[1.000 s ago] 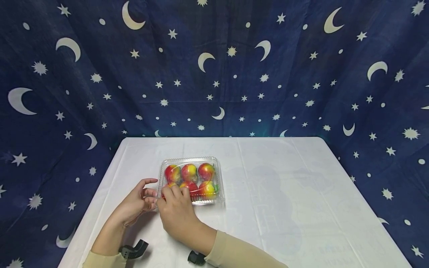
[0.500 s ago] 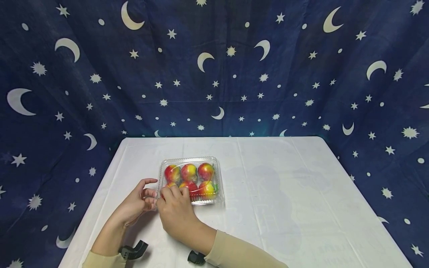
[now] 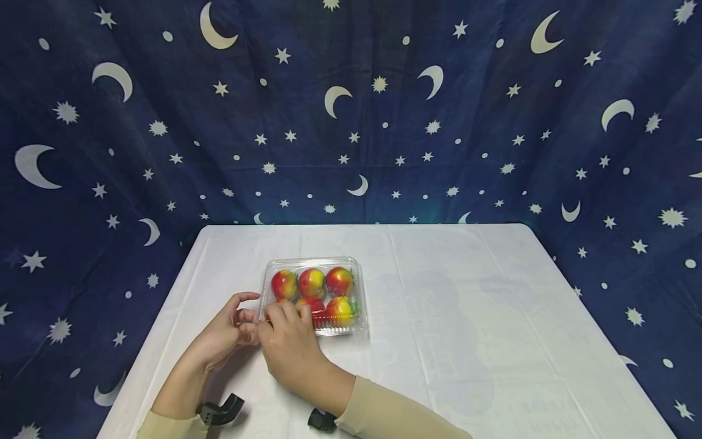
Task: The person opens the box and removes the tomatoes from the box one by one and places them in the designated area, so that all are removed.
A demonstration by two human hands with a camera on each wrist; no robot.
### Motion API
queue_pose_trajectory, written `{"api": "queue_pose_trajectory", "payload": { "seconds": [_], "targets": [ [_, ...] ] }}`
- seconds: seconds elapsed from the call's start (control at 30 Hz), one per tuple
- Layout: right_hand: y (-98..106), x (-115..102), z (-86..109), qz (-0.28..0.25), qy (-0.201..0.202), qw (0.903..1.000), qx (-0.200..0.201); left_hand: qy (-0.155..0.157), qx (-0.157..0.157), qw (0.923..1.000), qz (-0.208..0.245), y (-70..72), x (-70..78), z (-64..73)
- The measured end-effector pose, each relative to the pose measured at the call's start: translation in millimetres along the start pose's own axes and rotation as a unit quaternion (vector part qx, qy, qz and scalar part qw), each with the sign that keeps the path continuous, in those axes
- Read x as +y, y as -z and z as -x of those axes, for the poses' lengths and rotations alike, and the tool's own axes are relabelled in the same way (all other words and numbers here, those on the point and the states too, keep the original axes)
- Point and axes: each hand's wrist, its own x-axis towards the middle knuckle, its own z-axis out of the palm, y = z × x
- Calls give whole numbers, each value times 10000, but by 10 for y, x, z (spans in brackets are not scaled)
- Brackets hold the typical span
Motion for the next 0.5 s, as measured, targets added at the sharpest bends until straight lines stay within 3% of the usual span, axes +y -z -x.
{"api": "queue_pose_trajectory", "payload": {
  "seconds": [0.5],
  "targets": [
    [55, -2, 21, -24, -61, 9999, 106, -60, -113, 9998, 152, 12, -13, -2]
  ]
}}
